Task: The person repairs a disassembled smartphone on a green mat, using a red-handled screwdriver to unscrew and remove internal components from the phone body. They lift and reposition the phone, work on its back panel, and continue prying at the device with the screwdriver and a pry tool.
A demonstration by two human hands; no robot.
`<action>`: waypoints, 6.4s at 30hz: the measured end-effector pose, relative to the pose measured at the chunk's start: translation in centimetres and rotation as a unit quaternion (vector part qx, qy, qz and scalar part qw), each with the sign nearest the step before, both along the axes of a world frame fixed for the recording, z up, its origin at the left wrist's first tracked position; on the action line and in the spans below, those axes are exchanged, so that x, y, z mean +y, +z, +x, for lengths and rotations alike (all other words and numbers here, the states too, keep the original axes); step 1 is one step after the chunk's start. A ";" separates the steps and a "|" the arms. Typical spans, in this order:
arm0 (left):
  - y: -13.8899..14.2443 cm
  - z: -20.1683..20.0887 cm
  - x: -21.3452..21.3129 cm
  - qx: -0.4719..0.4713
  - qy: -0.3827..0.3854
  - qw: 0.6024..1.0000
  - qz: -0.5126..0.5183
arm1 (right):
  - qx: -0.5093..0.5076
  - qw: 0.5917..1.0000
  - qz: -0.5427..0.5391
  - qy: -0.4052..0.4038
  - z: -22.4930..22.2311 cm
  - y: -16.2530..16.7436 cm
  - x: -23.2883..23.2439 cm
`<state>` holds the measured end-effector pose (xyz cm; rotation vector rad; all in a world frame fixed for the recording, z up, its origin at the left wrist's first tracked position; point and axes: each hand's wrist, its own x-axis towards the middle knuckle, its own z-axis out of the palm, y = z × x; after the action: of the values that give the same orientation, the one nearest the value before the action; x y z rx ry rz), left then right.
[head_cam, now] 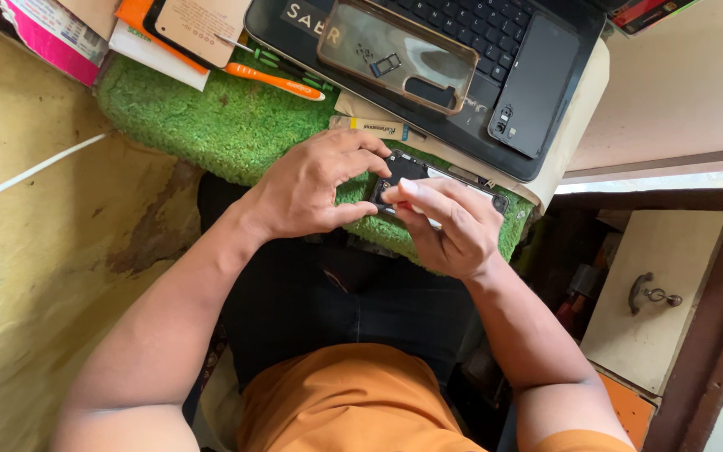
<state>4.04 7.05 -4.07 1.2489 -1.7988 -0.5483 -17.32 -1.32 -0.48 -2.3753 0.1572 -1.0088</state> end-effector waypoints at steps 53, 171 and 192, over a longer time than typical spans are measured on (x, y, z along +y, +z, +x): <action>1.3 -4.5 2.0 -0.109 0.157 0.981 -0.014 | 0.011 0.998 0.025 -0.065 -1.0 1.0 -0.4; -0.3 -1.2 1.2 -0.058 0.102 0.993 -0.013 | 0.023 0.999 -0.006 -0.041 1.6 1.3 -1.2; 0.2 -0.8 1.6 -0.068 0.080 0.994 -0.001 | 0.020 0.999 -0.030 -0.036 1.7 1.7 -0.8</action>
<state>3.25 8.61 -3.84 1.4438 -1.7905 -0.3794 -15.59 -2.15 1.19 -2.4600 0.2327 -1.0135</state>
